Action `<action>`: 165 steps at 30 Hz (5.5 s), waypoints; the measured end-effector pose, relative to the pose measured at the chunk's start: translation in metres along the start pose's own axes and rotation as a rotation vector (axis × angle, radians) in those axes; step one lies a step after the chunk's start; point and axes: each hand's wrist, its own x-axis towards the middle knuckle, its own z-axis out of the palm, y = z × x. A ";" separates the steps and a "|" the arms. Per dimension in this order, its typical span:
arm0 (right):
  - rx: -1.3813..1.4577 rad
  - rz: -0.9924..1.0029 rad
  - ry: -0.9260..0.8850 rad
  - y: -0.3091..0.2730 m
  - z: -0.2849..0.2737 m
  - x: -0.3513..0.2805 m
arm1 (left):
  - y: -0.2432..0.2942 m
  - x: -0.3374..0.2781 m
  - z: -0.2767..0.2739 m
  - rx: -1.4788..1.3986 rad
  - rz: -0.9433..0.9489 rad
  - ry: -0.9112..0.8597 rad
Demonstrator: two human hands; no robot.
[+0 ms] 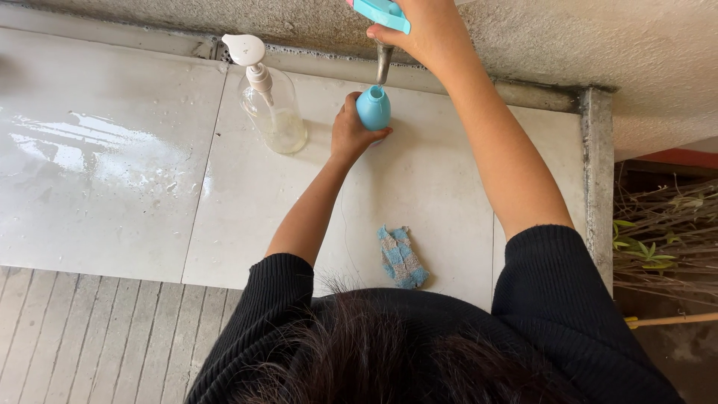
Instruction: Cleaning a counter area using a rag, spray bottle, and soap.
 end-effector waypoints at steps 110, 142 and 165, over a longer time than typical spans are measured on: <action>0.707 0.279 0.717 -0.142 -0.018 -0.162 | 0.040 -0.176 -0.069 -0.120 0.036 -0.114; 0.643 0.332 0.077 -0.085 0.080 -0.238 | 0.027 -0.179 -0.060 -0.128 0.079 -0.078; 0.532 0.279 0.276 -0.147 0.059 -0.222 | 0.025 -0.180 -0.061 -0.110 0.111 -0.087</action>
